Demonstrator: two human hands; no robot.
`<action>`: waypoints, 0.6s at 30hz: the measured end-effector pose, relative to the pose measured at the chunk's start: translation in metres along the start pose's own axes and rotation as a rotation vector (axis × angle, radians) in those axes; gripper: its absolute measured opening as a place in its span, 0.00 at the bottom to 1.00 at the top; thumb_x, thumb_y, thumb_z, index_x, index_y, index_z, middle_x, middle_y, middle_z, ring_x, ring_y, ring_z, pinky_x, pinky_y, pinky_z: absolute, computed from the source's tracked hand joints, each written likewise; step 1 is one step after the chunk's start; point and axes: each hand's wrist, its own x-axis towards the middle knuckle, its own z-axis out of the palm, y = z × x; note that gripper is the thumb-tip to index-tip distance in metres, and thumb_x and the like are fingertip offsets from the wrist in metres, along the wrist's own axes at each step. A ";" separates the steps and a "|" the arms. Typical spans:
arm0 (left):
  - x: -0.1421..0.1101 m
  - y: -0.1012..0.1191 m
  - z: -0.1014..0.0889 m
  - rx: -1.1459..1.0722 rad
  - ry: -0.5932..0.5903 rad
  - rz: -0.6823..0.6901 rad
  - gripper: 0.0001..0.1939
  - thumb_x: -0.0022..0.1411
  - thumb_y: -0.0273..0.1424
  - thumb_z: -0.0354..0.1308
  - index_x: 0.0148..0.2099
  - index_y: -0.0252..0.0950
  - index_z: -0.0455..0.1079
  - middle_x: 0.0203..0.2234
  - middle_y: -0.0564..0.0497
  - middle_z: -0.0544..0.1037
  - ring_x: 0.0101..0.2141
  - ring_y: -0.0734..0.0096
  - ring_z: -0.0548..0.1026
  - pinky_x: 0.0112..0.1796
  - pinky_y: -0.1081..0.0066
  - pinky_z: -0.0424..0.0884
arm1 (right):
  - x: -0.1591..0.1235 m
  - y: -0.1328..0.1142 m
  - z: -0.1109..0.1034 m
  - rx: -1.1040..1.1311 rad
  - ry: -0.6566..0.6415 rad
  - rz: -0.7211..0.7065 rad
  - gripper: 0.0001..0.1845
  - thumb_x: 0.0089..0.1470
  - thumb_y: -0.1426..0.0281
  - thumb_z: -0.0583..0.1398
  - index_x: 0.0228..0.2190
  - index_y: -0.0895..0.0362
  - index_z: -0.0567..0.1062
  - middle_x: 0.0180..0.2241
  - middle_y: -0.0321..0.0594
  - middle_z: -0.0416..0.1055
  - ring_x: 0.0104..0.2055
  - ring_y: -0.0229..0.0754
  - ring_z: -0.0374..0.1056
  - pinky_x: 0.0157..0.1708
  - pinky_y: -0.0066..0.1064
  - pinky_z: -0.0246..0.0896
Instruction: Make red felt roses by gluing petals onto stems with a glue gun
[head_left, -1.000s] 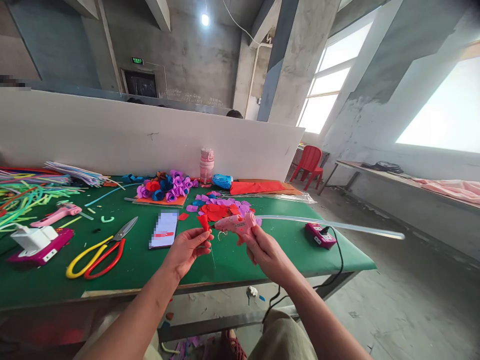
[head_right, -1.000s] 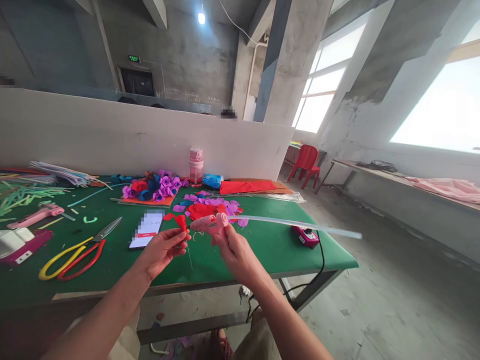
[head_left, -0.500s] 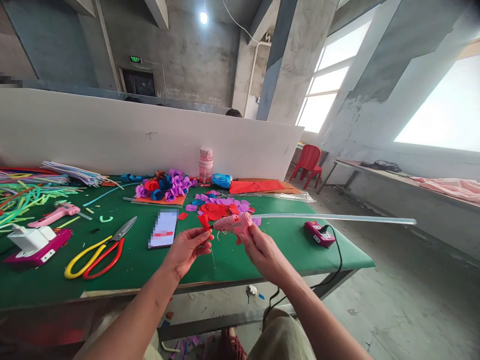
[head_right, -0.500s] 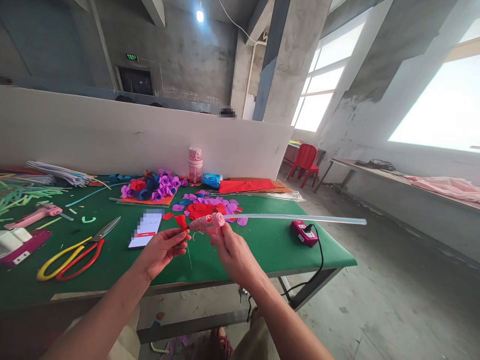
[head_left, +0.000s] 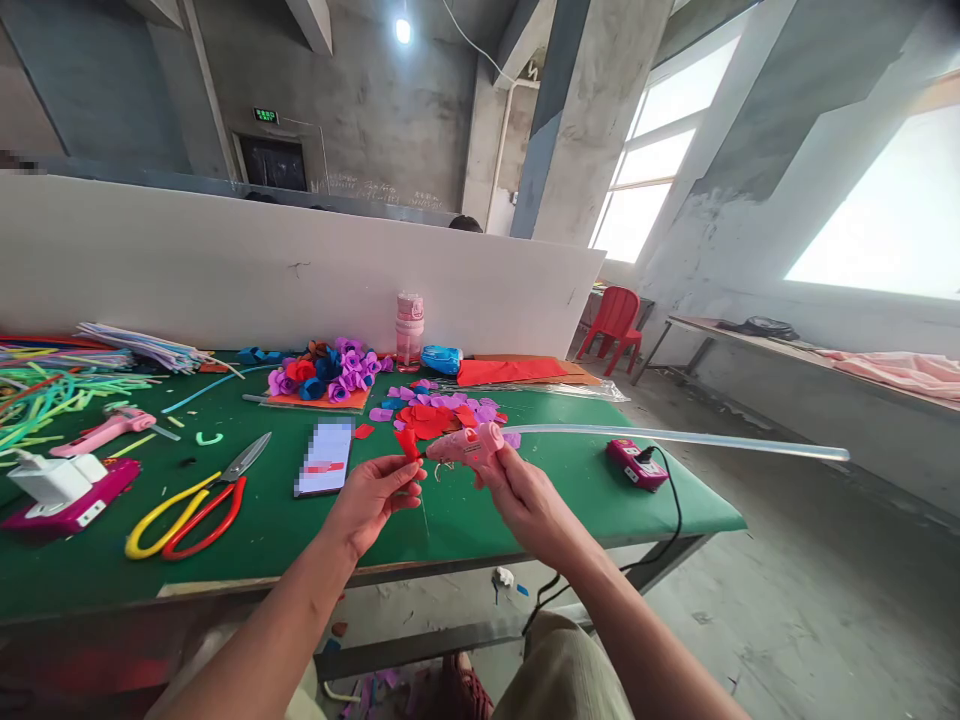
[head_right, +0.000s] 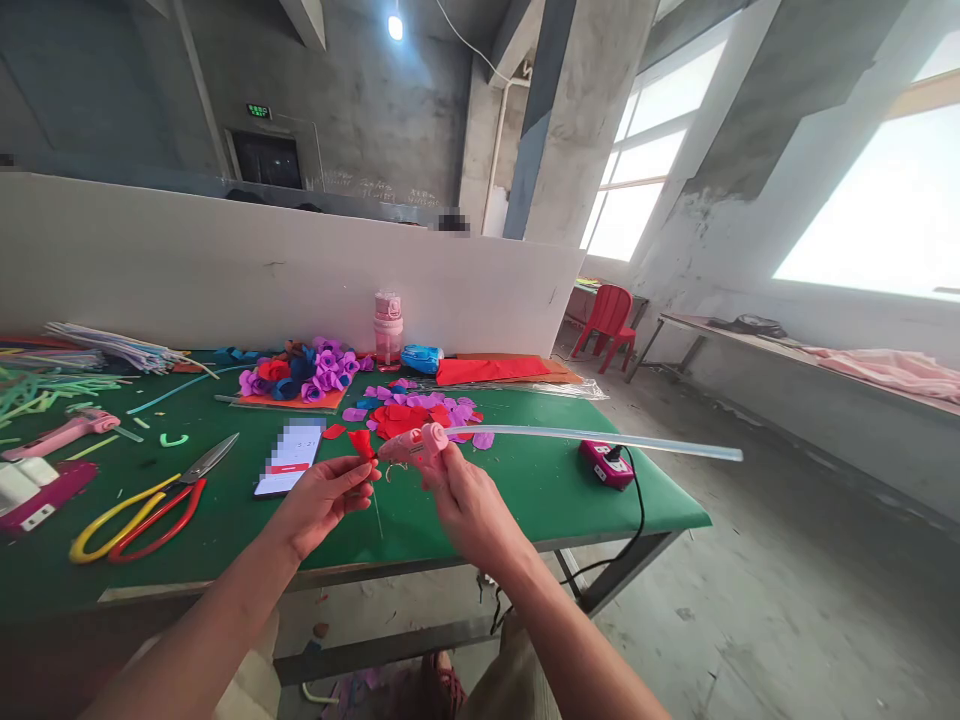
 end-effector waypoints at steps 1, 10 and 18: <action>0.000 0.000 0.000 0.000 0.005 0.000 0.10 0.45 0.29 0.67 0.32 0.30 0.75 0.25 0.48 0.77 0.21 0.79 0.71 0.24 0.77 0.73 | 0.000 -0.001 -0.001 -0.002 0.004 0.003 0.13 0.60 0.65 0.45 0.35 0.56 0.67 0.27 0.38 0.68 0.28 0.39 0.62 0.28 0.28 0.53; -0.002 0.000 0.005 0.004 0.059 0.010 0.11 0.42 0.29 0.69 0.31 0.29 0.75 0.24 0.48 0.78 0.21 0.78 0.72 0.25 0.76 0.73 | -0.001 0.000 0.002 -0.013 0.015 -0.001 0.12 0.60 0.65 0.45 0.37 0.55 0.65 0.29 0.39 0.70 0.27 0.40 0.63 0.28 0.28 0.54; -0.002 0.000 0.005 0.039 0.077 0.035 0.13 0.42 0.31 0.69 0.31 0.30 0.75 0.24 0.47 0.78 0.22 0.76 0.73 0.26 0.75 0.74 | -0.003 0.001 0.003 -0.021 0.017 0.009 0.12 0.61 0.65 0.45 0.40 0.55 0.64 0.31 0.40 0.72 0.30 0.42 0.65 0.30 0.30 0.55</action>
